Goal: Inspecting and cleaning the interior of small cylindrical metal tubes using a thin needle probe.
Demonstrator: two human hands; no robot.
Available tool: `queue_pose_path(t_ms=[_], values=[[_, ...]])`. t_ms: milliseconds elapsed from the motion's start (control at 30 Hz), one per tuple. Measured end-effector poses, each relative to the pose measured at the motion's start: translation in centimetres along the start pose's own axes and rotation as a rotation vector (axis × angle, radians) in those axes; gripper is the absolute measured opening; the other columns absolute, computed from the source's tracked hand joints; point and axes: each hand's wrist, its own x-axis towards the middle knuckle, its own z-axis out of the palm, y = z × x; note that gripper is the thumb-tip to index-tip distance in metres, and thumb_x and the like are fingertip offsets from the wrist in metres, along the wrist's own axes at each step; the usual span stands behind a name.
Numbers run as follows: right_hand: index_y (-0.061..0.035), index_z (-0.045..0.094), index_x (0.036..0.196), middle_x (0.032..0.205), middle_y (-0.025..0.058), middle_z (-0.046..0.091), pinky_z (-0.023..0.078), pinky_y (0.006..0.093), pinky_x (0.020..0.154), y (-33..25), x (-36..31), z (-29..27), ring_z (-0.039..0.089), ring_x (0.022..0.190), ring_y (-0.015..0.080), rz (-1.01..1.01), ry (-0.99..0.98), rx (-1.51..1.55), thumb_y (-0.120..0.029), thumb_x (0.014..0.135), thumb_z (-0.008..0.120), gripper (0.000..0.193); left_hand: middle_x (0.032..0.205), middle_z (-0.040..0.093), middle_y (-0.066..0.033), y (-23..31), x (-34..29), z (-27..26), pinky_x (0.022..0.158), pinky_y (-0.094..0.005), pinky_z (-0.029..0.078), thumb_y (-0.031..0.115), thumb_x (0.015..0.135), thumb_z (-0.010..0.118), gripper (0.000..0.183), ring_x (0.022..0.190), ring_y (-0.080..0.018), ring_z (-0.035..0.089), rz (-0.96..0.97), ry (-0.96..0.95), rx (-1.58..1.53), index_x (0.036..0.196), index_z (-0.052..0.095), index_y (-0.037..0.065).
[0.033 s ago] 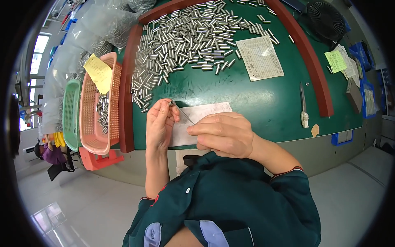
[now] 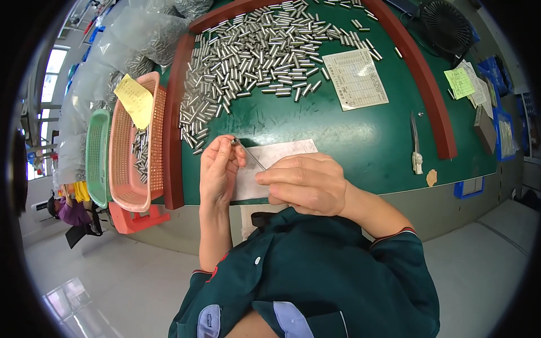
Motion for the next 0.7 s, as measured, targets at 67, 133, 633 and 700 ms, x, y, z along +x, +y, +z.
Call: queue_pose_path(t_ms=[67,133,633,700], values=[[-0.0035,0.049,0.093,0.088,0.0149,0.063,0.053,0.0316,0.055,0.09,-0.09,0.44,0.063,0.066,0.0259,0.000,0.046,0.004,-0.011,0.073,0.066,0.027,0.070,0.057,-0.0082,0.05,-0.02,0.07,0.058,-0.0239,0.043,0.019,0.091,0.049,0.019,0.059,-0.0123,0.051,-0.005,0.012,0.022,0.090,0.053,0.001],[-0.0035,0.053,0.088,0.088,0.0137,0.063,0.052,0.0294,0.054,0.09,-0.12,0.51,0.063,0.066,0.0249,-0.001,0.090,0.011,-0.008,0.063,0.073,0.032,0.070,0.057,-0.0082,0.06,-0.01,0.13,0.058,-0.0238,0.043,0.018,0.091,0.049,0.018,0.059,-0.0122,0.051,-0.002,0.007,0.024,0.089,0.053,0.001],[-0.0039,0.049,0.095,0.088,0.0144,0.063,0.053,0.0317,0.055,0.03,-0.19,0.46,0.063,0.069,0.0254,-0.056,0.011,-0.103,-0.014,0.080,0.062,0.023,0.069,0.059,-0.0081,-0.35,-0.24,0.43,0.055,-0.0219,0.043,0.011,0.088,0.053,0.013,0.057,-0.0106,0.052,0.042,0.047,0.137,0.087,0.055,-0.001],[-0.0038,0.050,0.096,0.088,0.0133,0.064,0.053,0.0313,0.055,0.08,-0.18,0.36,0.063,0.069,0.0251,-0.016,0.030,-0.099,-0.012,0.078,0.064,0.025,0.069,0.059,-0.0082,-0.35,-0.25,0.55,0.055,-0.0216,0.043,0.011,0.087,0.054,0.012,0.057,-0.0105,0.052,0.040,0.057,0.140,0.087,0.055,-0.002]])
